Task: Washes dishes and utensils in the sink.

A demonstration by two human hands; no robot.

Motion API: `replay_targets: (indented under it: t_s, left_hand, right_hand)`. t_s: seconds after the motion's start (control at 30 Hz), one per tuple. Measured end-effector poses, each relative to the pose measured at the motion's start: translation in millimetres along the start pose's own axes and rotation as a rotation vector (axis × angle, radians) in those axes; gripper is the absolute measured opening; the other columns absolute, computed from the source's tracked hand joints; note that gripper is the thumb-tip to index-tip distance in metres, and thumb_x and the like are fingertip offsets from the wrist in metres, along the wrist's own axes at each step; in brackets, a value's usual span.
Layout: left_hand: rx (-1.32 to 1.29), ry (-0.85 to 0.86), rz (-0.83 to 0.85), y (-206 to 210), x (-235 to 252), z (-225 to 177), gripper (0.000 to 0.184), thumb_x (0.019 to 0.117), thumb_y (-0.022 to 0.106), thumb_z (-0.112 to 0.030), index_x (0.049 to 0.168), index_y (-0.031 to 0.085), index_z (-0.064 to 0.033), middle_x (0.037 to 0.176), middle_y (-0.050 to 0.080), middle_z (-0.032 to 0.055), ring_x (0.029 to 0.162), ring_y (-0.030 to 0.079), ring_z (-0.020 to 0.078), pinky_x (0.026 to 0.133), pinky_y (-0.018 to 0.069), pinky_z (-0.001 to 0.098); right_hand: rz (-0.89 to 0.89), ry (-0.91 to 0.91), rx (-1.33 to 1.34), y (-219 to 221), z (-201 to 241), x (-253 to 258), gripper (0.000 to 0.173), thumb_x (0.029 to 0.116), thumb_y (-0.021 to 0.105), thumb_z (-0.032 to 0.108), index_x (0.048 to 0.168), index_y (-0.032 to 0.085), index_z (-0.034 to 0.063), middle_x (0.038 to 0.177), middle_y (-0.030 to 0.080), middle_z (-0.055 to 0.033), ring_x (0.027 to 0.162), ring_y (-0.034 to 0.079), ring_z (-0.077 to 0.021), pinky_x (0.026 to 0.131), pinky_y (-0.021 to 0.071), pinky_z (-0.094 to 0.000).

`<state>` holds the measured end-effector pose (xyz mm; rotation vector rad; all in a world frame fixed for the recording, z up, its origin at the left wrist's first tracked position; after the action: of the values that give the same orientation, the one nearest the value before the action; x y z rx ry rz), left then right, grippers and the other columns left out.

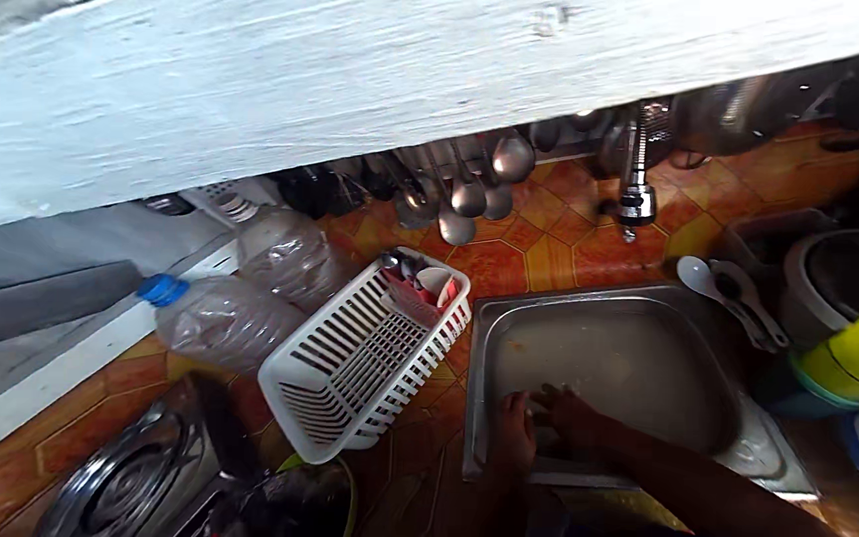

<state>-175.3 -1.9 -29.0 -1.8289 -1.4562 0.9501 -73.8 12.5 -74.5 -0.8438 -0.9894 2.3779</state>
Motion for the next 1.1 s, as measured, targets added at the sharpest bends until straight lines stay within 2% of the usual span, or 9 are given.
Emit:
replay_targets:
  t_s: [0.07, 0.2, 0.33, 0.4, 0.53, 0.77, 0.83, 0.93, 1.1]
  left_hand:
    - [-0.044, 0.04, -0.108, -6, -3, 0, 0.04, 0.1029, 0.05, -0.009, 0.14, 0.058, 0.0017, 0.139, 0.059, 0.0249, 0.13, 0.059, 0.0364, 0.112, 0.0456, 0.0455]
    - [-0.057, -0.003, -0.109, -6, -3, 7, 0.041, 0.1044, 0.049, -0.015, 0.142, 0.057, 0.0001, 0.135, 0.061, 0.0253, 0.125, 0.062, 0.0371, 0.108, 0.0489, 0.047]
    - [-0.064, -0.054, -0.038, -3, -2, 9, 0.042, 0.1061, 0.045, -0.02, 0.143, 0.057, -0.0032, 0.135, 0.062, 0.0229, 0.125, 0.062, 0.0348, 0.108, 0.0491, 0.0459]
    - [-0.065, -0.066, -0.001, -1, -1, 10, 0.042, 0.1069, 0.044, -0.021, 0.143, 0.057, -0.0032, 0.136, 0.062, 0.0218, 0.127, 0.06, 0.0336, 0.109, 0.0473, 0.0449]
    - [-0.051, -0.076, 0.011, 0, 0, 9, 0.041, 0.1067, 0.044, -0.021, 0.138, 0.06, -0.0013, 0.135, 0.062, 0.0214, 0.127, 0.06, 0.0324, 0.11, 0.0467, 0.0439]
    - [0.017, -0.08, 0.042, 7, 3, 10, 0.041, 0.1064, 0.046, -0.022, 0.139, 0.059, -0.0006, 0.135, 0.062, 0.0213, 0.126, 0.061, 0.0323, 0.11, 0.0471, 0.0431]
    - [0.029, -0.098, 0.064, 8, 4, 10, 0.042, 0.1065, 0.046, -0.023, 0.141, 0.058, -0.0016, 0.135, 0.062, 0.0205, 0.126, 0.061, 0.0317, 0.11, 0.0473, 0.0432]
    - [0.046, -0.095, 0.059, 7, 3, 8, 0.041, 0.1056, 0.047, -0.022, 0.139, 0.06, -0.0022, 0.134, 0.063, 0.0204, 0.126, 0.061, 0.0315, 0.11, 0.0471, 0.044]
    - [0.071, -0.096, 0.053, 7, 3, 4, 0.04, 0.105, 0.049, -0.022, 0.137, 0.062, -0.001, 0.129, 0.065, 0.0199, 0.122, 0.063, 0.0317, 0.108, 0.0485, 0.0444]
  right_hand:
    - [0.08, -0.057, -0.102, 11, 11, 24, 0.054, 0.0937, 0.073, 0.019, 0.144, 0.059, 0.0091, 0.168, 0.03, -0.0163, 0.156, 0.014, -0.0467, 0.116, 0.0143, -0.0778]
    - [0.139, -0.019, -0.177, 7, 18, 51, 0.05, 0.1047, 0.053, 0.012, 0.152, 0.044, -0.0024, 0.163, 0.037, -0.021, 0.154, 0.025, -0.0439, 0.121, 0.0119, -0.0722]
    - [0.168, 0.04, -0.157, -23, 6, 38, 0.047, 0.1055, 0.05, 0.017, 0.149, 0.048, -0.0016, 0.151, 0.051, -0.0249, 0.142, 0.047, -0.0433, 0.118, 0.0315, -0.063]
    - [0.229, 0.212, -0.03, -35, -5, 23, 0.05, 0.1045, 0.053, 0.013, 0.151, 0.045, -0.0044, 0.153, 0.047, -0.027, 0.145, 0.042, -0.0433, 0.12, 0.0301, -0.0575]
    - [0.197, 0.331, -0.045, -22, -63, 14, 0.053, 0.0993, 0.062, 0.02, 0.144, 0.052, -0.0058, 0.147, 0.052, -0.0291, 0.14, 0.046, -0.0468, 0.116, 0.0339, -0.0636]
    - [0.089, 0.363, -0.129, -21, -84, -25, 0.051, 0.1045, 0.047, 0.012, 0.153, 0.042, -0.0025, 0.161, 0.034, -0.0303, 0.149, 0.03, -0.0517, 0.116, 0.0303, -0.0678]
    - [0.034, 0.321, -0.124, -11, -94, -30, 0.048, 0.0998, 0.053, 0.009, 0.146, 0.051, -0.0047, 0.156, 0.036, -0.0354, 0.145, 0.034, -0.0566, 0.109, 0.0372, -0.0722]
    - [0.105, 0.404, -0.128, 1, -99, -45, 0.045, 0.0912, 0.069, 0.008, 0.135, 0.061, -0.0001, 0.154, 0.042, -0.0278, 0.143, 0.039, -0.0487, 0.105, 0.0455, -0.0653]
    - [0.106, 0.432, -0.171, 12, -99, -60, 0.035, 0.0954, 0.063, 0.006, 0.128, 0.062, -0.007, 0.148, 0.048, -0.0271, 0.137, 0.046, -0.0479, 0.098, 0.0512, -0.0617]
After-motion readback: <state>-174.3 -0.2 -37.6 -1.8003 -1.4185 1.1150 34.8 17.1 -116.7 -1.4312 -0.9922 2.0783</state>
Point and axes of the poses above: each hand's wrist, its own x-axis towards the middle knuckle, its own y-axis out of the palm, z = x × y, the point moved 8 cm from there along x, towards the middle knuckle
